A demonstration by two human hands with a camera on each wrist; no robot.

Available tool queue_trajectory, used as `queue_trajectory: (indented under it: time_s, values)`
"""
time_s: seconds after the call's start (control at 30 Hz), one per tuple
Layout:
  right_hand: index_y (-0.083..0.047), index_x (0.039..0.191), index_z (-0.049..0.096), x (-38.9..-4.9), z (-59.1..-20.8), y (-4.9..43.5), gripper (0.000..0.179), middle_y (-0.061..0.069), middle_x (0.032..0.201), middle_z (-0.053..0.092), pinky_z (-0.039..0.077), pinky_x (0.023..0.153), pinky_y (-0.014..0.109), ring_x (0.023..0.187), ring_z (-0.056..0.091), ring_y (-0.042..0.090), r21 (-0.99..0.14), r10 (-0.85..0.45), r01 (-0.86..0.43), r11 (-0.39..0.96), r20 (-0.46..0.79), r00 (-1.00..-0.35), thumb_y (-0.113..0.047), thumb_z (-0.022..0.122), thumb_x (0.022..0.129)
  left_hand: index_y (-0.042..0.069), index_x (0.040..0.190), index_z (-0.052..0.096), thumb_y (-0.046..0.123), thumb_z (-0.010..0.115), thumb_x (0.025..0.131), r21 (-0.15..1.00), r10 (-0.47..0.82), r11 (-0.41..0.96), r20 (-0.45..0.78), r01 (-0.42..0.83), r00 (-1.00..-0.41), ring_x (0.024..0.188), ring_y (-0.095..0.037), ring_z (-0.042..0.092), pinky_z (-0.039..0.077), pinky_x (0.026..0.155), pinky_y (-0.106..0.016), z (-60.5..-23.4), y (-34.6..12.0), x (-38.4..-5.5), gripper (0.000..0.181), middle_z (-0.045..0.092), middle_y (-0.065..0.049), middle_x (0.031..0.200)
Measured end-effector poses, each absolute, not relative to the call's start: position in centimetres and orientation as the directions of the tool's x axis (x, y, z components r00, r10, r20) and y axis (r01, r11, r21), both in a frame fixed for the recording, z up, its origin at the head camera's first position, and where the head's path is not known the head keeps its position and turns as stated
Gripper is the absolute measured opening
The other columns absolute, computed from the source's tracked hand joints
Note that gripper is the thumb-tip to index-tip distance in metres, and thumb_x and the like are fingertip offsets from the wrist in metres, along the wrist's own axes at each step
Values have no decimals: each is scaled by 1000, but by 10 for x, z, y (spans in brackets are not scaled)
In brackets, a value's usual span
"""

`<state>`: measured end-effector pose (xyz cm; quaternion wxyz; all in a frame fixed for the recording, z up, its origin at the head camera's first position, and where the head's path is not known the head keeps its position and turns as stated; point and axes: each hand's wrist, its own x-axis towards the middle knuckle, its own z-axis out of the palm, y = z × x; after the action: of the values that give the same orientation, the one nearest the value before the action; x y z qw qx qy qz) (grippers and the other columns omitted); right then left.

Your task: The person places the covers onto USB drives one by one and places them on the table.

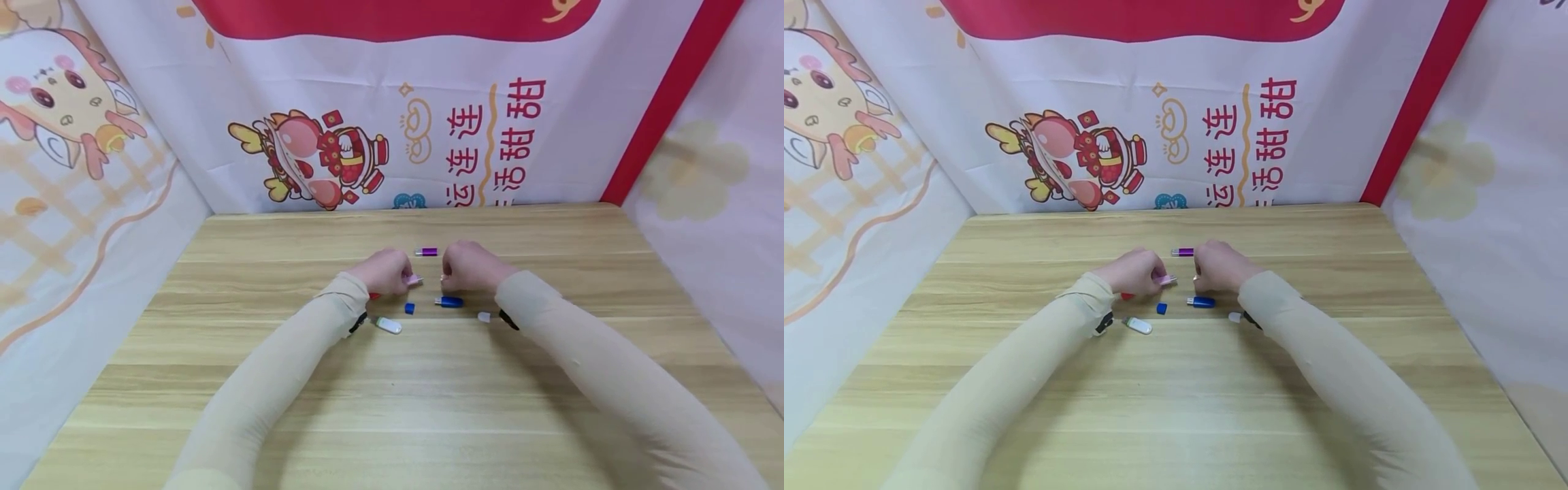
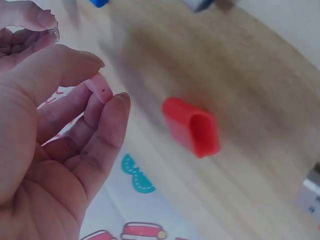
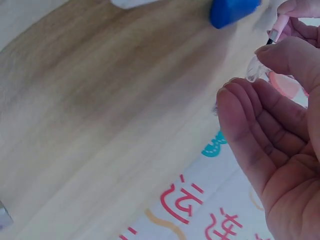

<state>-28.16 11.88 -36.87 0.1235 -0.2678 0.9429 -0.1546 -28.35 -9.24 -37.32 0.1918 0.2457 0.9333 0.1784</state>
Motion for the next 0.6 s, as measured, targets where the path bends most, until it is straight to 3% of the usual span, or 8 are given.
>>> queue_trajectory:
  time_s: [0.27, 0.6]
  values:
    - [-13, 83, 75, -259, -351, 127, 8, -3, 74, 65, 52, 66, 29, 68, 58, 17, -337, -603, -551, 764, -69, -794, -20, 79, 85, 11, 109, 75, 12, 73, 90, 387, 588, 775, -152, 499, -795, 87, -14, 59, 52, 81, -27, -354, -93, -265, 19, 65, 1, 97]
    - [-10, 88, 77, -211, -330, 138, 8, -4, 77, 68, 54, 62, 23, 63, 58, 7, -301, -684, -658, 690, 25, -729, -17, 80, 84, 7, 104, 76, 10, 77, 86, 297, 737, 632, 57, 716, -674, 83, -9, 60, 51, 75, -18, -328, -96, -219, 18, 66, -1, 94]
